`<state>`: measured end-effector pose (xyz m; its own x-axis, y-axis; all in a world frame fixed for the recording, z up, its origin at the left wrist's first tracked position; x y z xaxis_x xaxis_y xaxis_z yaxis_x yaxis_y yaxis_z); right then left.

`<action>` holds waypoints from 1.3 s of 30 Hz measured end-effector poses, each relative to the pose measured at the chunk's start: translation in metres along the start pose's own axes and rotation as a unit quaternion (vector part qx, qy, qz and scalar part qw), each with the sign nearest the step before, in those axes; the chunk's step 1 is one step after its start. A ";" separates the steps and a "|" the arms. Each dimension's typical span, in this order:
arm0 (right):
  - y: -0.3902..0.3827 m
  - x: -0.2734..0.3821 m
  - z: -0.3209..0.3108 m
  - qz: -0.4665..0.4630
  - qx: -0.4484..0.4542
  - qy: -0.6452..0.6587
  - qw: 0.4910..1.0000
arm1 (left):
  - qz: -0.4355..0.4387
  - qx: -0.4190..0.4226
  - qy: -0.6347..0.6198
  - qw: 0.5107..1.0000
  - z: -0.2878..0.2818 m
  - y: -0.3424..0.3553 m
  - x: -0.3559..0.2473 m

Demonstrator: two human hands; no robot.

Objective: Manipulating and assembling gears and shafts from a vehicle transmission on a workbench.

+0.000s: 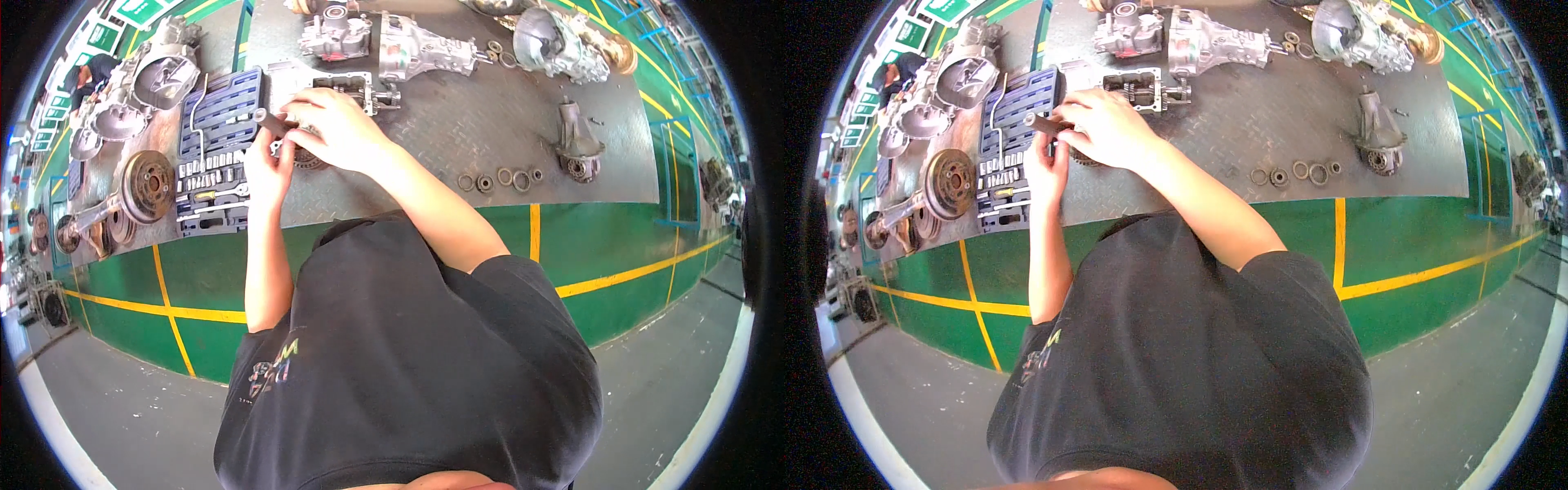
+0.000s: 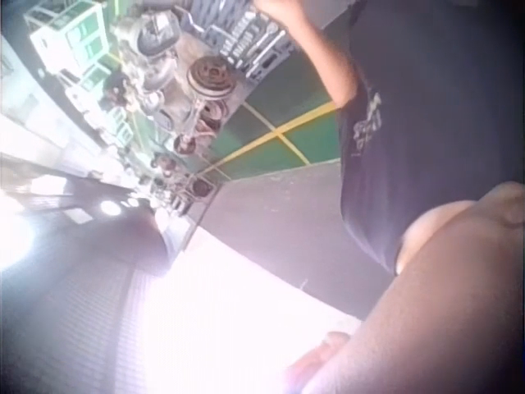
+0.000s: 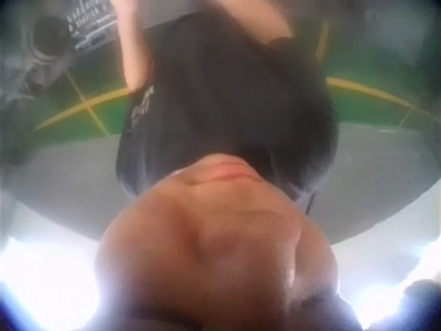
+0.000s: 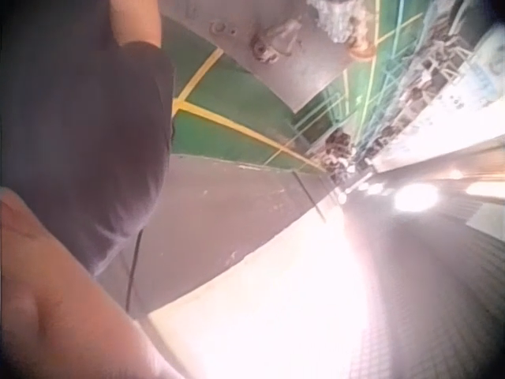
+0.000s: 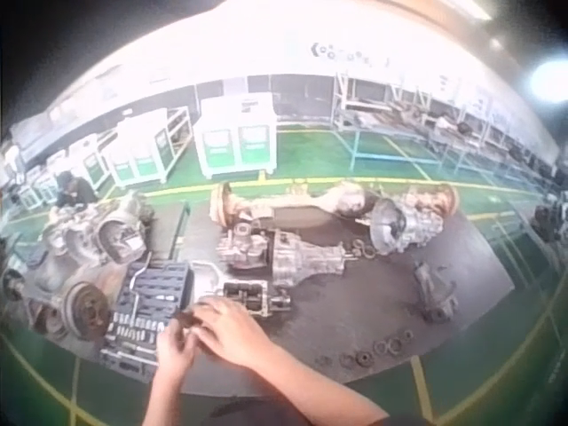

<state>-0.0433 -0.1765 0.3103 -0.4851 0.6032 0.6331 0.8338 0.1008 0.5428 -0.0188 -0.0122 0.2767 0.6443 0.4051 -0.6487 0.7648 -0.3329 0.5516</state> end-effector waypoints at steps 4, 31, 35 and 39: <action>-0.080 -0.091 -0.037 0.259 0.066 -0.039 0.963 | -0.077 0.027 -0.065 0.995 0.005 -0.007 0.008; -0.321 -0.261 -0.036 0.533 0.244 -0.321 0.744 | -0.156 0.032 -0.055 0.986 -0.008 -0.012 0.003; -0.341 -0.317 0.001 0.516 -0.073 0.201 0.829 | -0.155 0.045 -0.062 0.985 -0.009 -0.003 0.002; -0.174 -0.216 0.023 0.371 0.003 0.378 0.848 | -0.164 0.005 -0.046 0.985 -0.014 -0.013 0.013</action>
Point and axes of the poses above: each hand's wrist, its own y-axis towards the middle knuckle, its own z-axis out of the palm, x = y × z, the point moved 4 cm from there along y, towards the middle knuckle, and after that the axes turned 8 degrees about z, right-handed, at the moved point
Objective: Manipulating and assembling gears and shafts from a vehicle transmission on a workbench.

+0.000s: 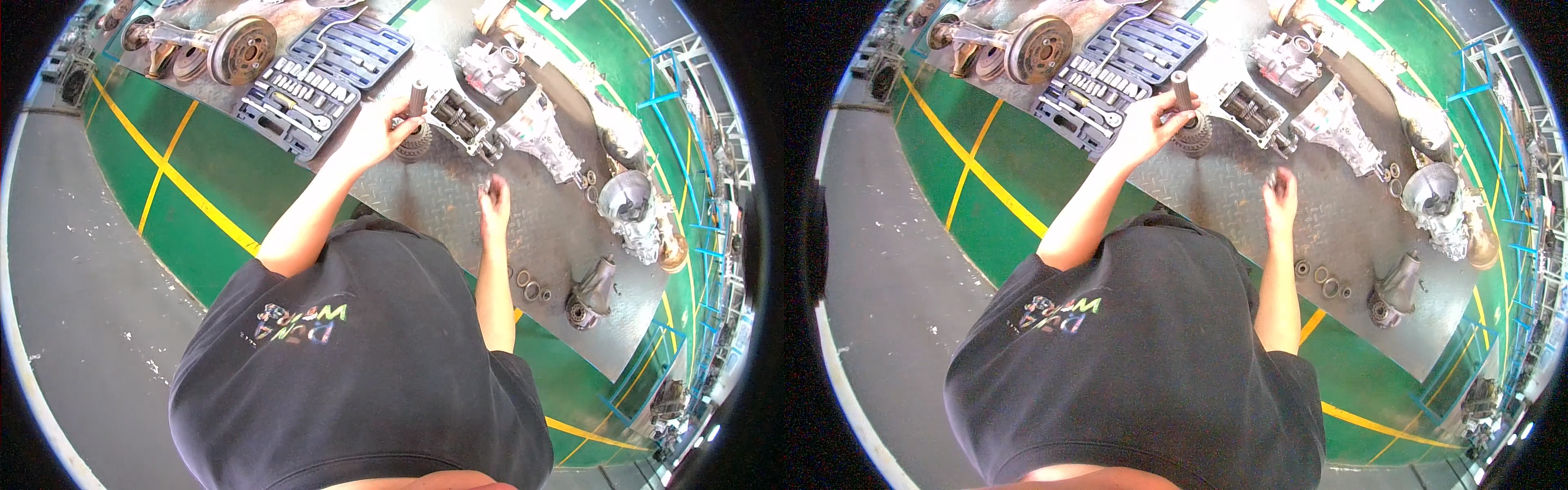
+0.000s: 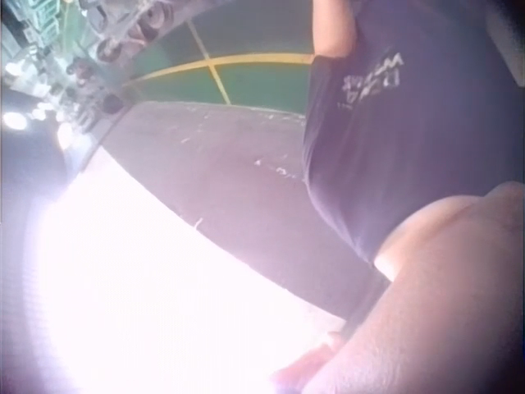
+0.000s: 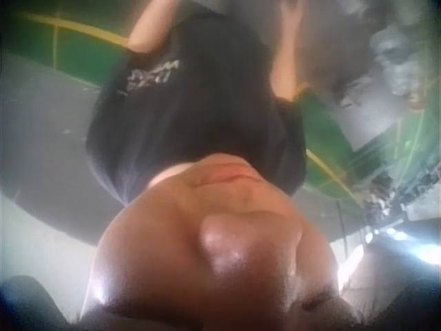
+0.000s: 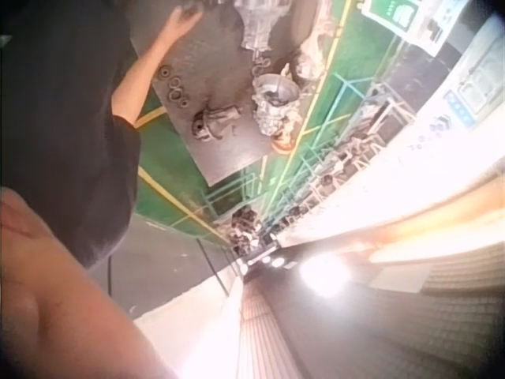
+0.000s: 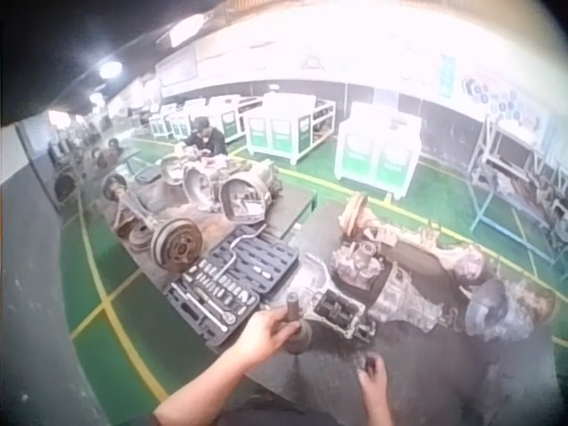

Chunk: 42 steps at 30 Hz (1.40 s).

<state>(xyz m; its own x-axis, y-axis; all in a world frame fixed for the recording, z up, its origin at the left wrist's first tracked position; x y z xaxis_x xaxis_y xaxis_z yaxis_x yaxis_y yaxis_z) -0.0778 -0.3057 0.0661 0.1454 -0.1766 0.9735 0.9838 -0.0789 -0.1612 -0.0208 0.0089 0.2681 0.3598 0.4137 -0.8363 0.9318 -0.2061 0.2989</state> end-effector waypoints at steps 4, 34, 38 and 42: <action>0.003 0.183 0.116 -0.142 0.097 -0.090 0.981 | 0.046 -0.022 -0.009 0.999 0.005 0.000 0.010; 0.009 0.249 0.190 -0.286 0.048 -0.391 0.873 | 0.134 0.067 0.077 0.986 0.001 -0.015 0.055; 0.008 0.249 0.189 -0.285 0.061 -0.381 0.878 | 0.113 0.077 0.021 0.990 0.020 -0.013 0.047; 0.004 0.246 0.187 -0.285 0.072 -0.380 0.877 | 0.098 0.062 0.027 0.993 0.025 -0.014 0.045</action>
Point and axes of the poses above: each hand's wrist, its own y-axis towards the middle knuckle, its own z-axis out of the palm, x = y × z, the point moved 4 cm from there along y, towards the middle knuckle, and after that the axes turned 8 degrees about z, right-handed, at the moved point
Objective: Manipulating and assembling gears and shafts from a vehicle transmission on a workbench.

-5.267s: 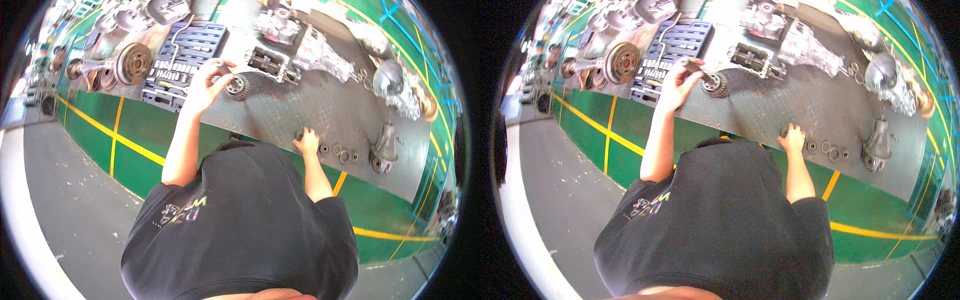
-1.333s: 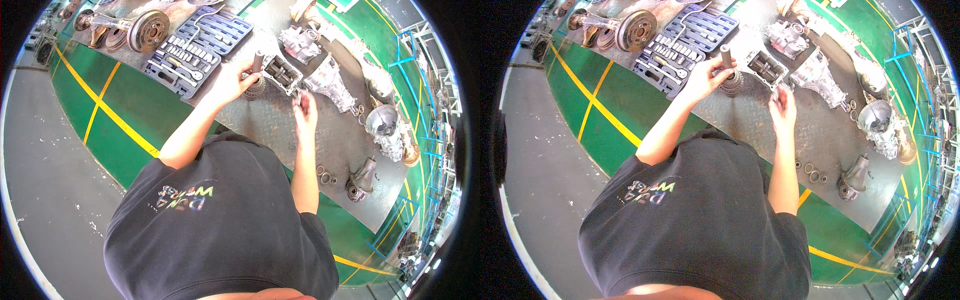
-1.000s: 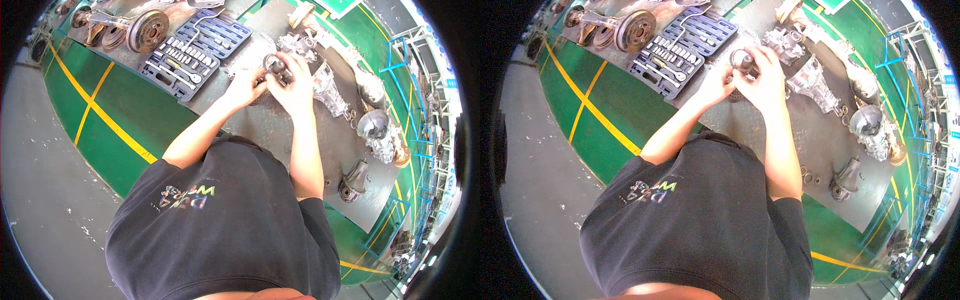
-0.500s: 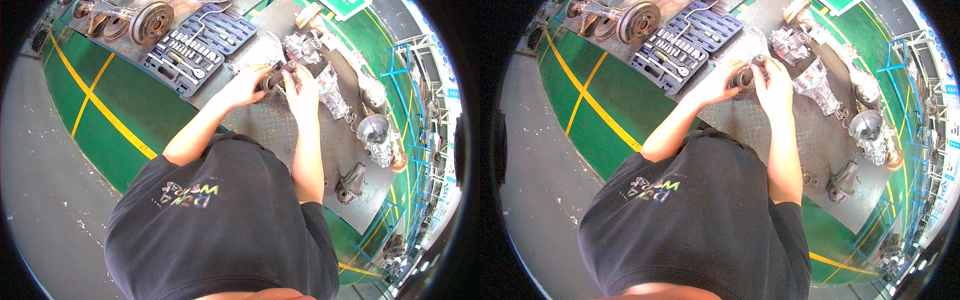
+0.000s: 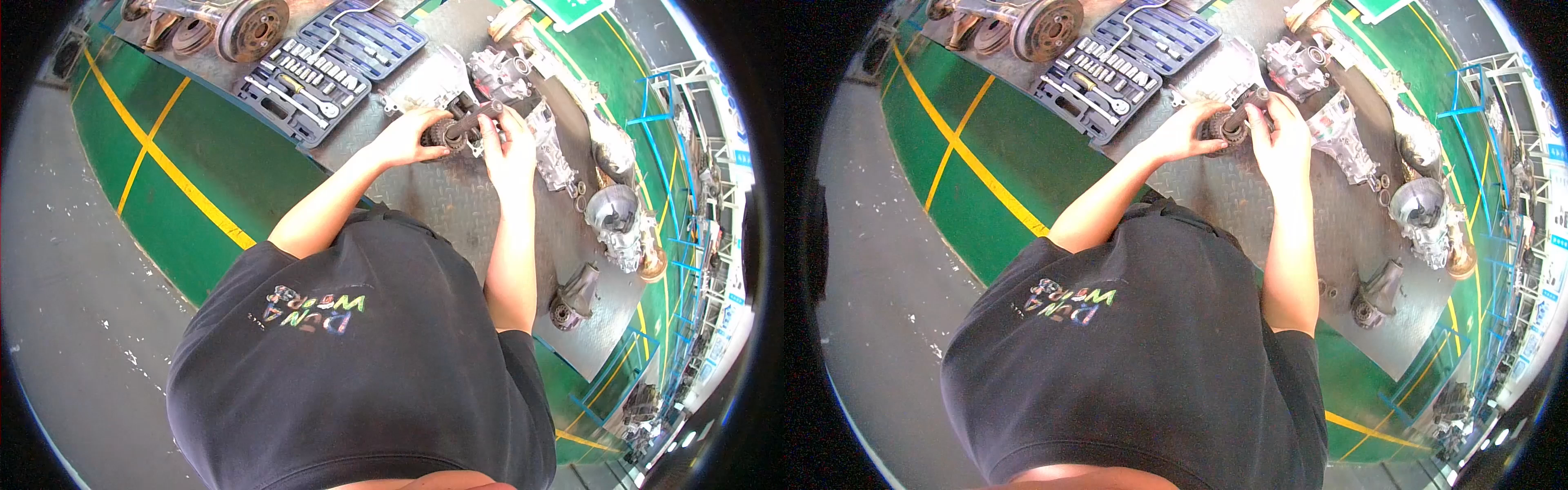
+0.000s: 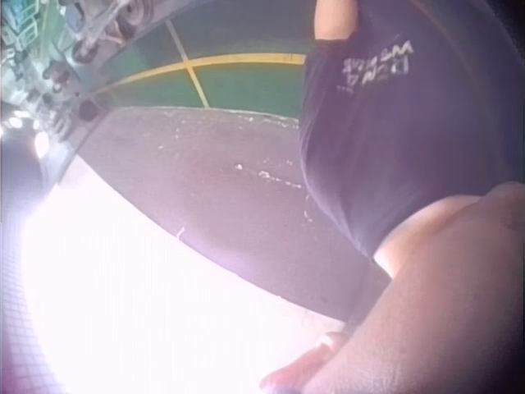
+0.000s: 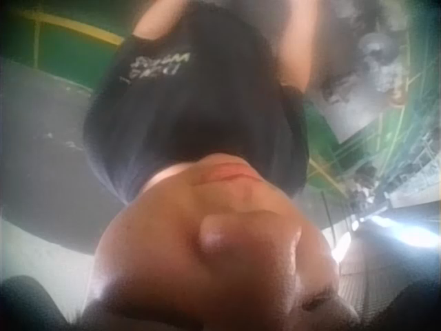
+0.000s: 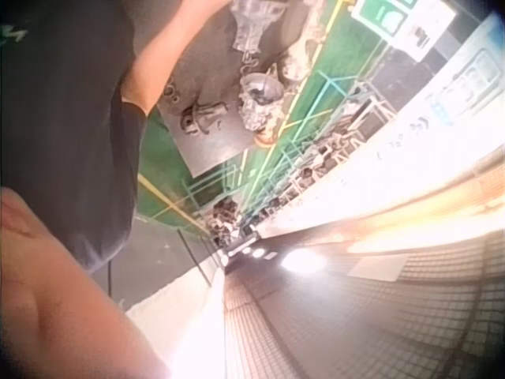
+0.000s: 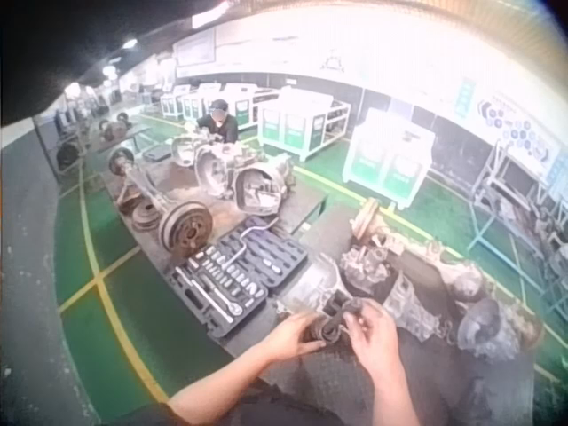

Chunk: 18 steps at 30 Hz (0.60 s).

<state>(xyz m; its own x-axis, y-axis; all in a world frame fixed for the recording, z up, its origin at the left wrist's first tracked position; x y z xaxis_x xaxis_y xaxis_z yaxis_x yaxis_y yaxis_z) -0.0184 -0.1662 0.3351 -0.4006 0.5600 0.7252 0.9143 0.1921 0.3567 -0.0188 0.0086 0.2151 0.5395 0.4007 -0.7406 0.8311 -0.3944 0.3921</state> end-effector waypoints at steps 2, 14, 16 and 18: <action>-0.002 0.000 0.000 -0.007 -0.003 0.002 1.000 | 0.043 -0.018 0.016 0.999 -0.002 0.000 -0.007; -0.004 0.003 -0.001 -0.007 0.015 -0.005 1.000 | 0.039 -0.007 0.004 0.999 -0.001 -0.005 0.006; -0.002 0.005 -0.001 -0.001 0.029 -0.006 1.000 | 0.034 -0.017 0.008 0.999 -0.001 -0.006 0.007; -0.002 0.007 -0.001 0.005 0.025 -0.009 1.000 | 0.031 -0.023 0.011 0.999 0.001 -0.006 0.010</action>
Point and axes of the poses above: each hand's wrist, its own y-axis towards the middle knuckle, its own z-axis out of the palm, x = y × z, the point moved 4 cm from there along y, towards the middle knuckle, and after that the axes turned 8 degrees about z, right-handed, at the moved point
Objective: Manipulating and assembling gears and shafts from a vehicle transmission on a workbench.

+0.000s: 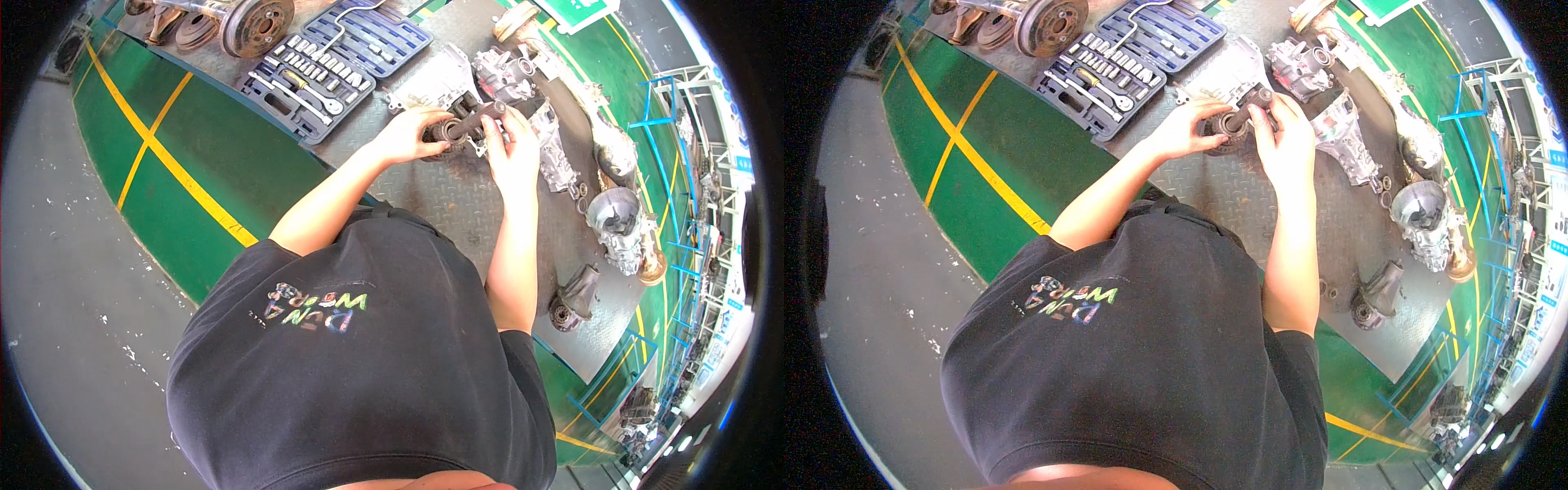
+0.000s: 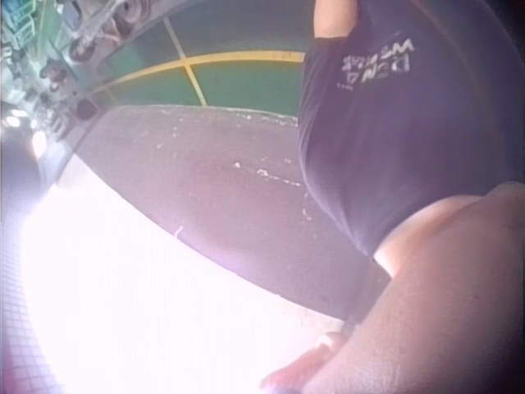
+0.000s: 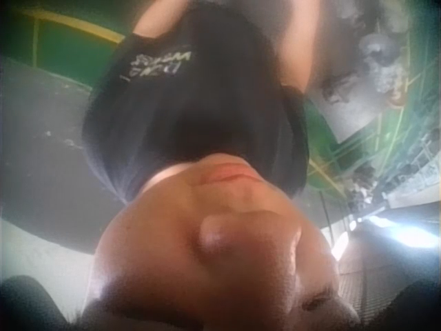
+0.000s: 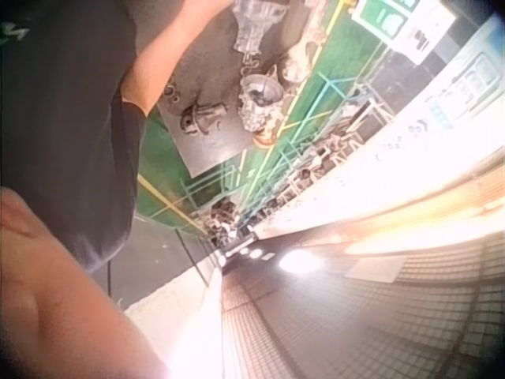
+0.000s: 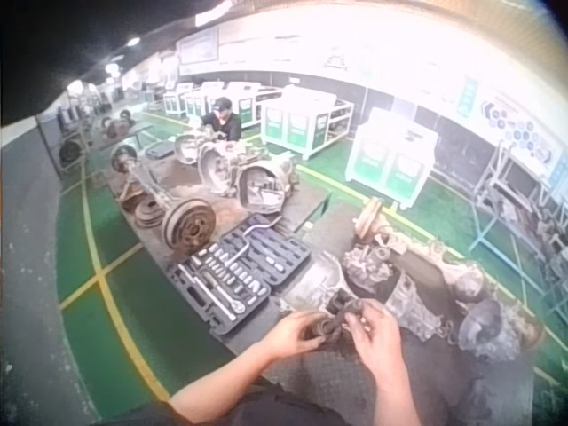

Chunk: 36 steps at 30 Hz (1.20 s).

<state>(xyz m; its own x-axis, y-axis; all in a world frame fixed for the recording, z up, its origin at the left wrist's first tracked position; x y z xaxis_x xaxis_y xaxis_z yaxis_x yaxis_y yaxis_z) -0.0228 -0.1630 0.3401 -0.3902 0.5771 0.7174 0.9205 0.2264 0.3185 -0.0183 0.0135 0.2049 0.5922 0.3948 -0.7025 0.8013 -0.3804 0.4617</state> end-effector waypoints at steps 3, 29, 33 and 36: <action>0.000 -0.003 0.001 -0.008 -0.019 -0.004 1.000 | 0.012 -0.021 0.009 1.000 0.001 0.001 0.001; -0.001 -0.012 0.000 -0.023 -0.048 -0.006 0.999 | -0.009 -0.063 -0.006 0.998 0.007 -0.007 0.002; -0.003 -0.009 -0.003 0.005 -0.035 0.028 0.999 | -0.005 -0.040 -0.008 0.999 0.006 -0.008 0.001; -0.008 -0.006 -0.004 0.016 -0.045 0.001 0.999 | 0.024 -0.049 0.022 0.998 0.007 -0.002 -0.005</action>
<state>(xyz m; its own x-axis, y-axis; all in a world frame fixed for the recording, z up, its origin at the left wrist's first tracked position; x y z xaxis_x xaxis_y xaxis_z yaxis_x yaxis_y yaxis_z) -0.0274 -0.1717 0.3358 -0.3615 0.5813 0.7290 0.9266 0.1370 0.3502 -0.0237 0.0066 0.2040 0.6314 0.4150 -0.6550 0.7752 -0.3165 0.5467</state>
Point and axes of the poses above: each hand's wrist, its own y-axis towards the middle knuckle, its own z-axis out of the palm, x = y × z, the point moved 4 cm from there along y, towards the middle knuckle, and after that the axes turned 8 degrees about z, right-handed, at the moved point
